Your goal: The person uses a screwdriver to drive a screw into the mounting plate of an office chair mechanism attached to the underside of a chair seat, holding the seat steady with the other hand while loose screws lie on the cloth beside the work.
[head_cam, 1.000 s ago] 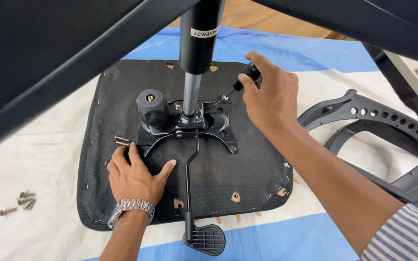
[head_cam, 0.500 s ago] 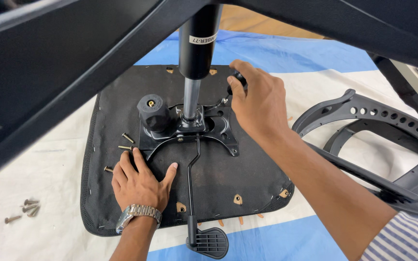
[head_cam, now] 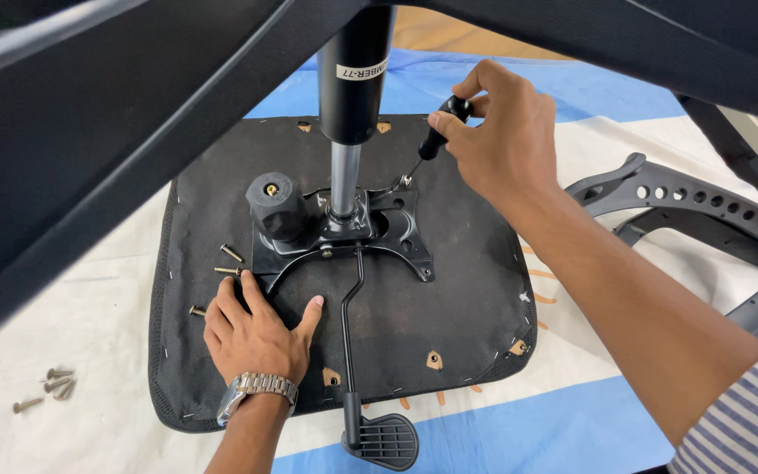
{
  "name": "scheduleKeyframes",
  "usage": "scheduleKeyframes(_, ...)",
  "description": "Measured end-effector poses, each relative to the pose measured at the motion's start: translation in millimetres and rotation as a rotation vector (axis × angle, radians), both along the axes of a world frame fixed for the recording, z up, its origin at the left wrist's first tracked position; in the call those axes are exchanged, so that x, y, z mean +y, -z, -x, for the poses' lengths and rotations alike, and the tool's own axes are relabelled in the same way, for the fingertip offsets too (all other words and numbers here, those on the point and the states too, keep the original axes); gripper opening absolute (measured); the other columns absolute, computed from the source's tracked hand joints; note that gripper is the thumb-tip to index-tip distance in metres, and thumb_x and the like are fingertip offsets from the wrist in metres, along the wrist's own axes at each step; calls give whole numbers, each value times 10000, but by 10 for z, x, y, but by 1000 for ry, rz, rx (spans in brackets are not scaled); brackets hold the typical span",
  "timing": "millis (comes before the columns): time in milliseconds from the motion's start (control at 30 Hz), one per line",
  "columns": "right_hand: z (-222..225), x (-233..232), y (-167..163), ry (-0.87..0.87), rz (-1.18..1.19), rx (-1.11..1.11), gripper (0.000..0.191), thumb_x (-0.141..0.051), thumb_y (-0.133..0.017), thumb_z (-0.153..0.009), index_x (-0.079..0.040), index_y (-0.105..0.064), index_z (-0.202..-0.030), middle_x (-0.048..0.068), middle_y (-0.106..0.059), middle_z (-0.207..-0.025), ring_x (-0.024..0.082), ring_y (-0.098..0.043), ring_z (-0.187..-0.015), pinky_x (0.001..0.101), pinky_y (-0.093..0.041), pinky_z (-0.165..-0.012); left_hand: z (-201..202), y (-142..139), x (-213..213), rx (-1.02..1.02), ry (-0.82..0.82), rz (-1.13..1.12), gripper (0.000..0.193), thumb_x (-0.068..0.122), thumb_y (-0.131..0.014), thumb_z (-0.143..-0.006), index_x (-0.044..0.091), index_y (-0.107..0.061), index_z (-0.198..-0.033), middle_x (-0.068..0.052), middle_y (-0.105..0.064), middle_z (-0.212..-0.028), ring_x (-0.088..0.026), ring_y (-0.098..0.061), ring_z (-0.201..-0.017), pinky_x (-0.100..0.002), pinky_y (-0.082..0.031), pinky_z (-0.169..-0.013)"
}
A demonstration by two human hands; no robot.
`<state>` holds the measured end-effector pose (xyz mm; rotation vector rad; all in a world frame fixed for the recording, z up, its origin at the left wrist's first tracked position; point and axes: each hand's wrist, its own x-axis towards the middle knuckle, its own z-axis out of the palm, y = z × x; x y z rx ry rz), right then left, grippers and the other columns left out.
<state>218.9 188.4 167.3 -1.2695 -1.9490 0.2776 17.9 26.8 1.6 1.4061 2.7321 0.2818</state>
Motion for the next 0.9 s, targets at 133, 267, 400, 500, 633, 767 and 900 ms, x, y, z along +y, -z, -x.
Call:
scheduleKeyframes(133,47,28,40,-27,-49,-1,280,-115,-782,-857,-7,-693,-1100,203,-735,-1073,203,-753,-710,327,-579,-635,-6,-6,6,-5,-7,12,1068,794,-624,-724,58,-415,-1469,-197,-378,-1495,-360,-340,-1370,-479,-293,-1118)
scheduleKeyframes(267,124,6,88,-5,-50,-1,276,-139,-764,-885,-59,-724,-1147,156,-731,-1023,204,-738,-719,328,-562,-656,-6,-10,-9,2,5,-2,1063,789,-621,-731,46,-419,-1464,-199,-385,-1489,-358,-341,-1370,-479,-289,-1123)
scheduleKeyframes(400,151,-14,109,-16,-152,-1,224,-134,-771,-909,-48,-745,-1115,144,-692,-989,209,-730,-772,320,-568,-687,-10,0,-21,9,14,-48,1057,783,-619,-733,37,-428,-1457,-200,-399,-1477,-356,-349,-1365,-481,-289,-1121)
scheduleKeyframes(500,136,-22,106,-50,-167,-10,210,-96,-741,-918,-39,-739,-1120,132,-699,-971,209,-732,-814,317,-571,-681,-6,5,-25,13,14,-36,1051,778,-623,-735,38,-429,-1454,-200,-402,-1475,-354,-351,-1361,-478,-288,-1118)
scheduleKeyframes(633,132,-59,108,-52,-163,-25,203,-58,-708,-914,-32,-734,-1114,130,-719,-977,224,-732,-838,315,-582,-690,-7,5,-38,-5,18,-78,1046,776,-628,-731,43,-437,-1453,-188,-408,-1477,-347,-354,-1363,-476,-288,-1119)
scheduleKeyframes(767,172,-196,152,-72,-185,-17,206,-35,-682,-919,-23,-727,-1120,136,-730,-1029,242,-727,-794,338,-589,-724,-6,-1,-24,14,0,-37,1054,780,-634,-718,55,-437,-1456,-174,-404,-1485,-342,-354,-1364,-471,-291,-1119)
scheduleKeyframes(900,285,-311,188,-53,-195,50,171,-96,-709,-912,-39,-727,-1072,164,-662,-1075,243,-720,-833,300,-622,-703,8,-2,-21,29,6,-20,1060,788,-632,-716,56,-432,-1456,-176,-399,-1487,-340,-351,-1364,-472,-283,-1125)
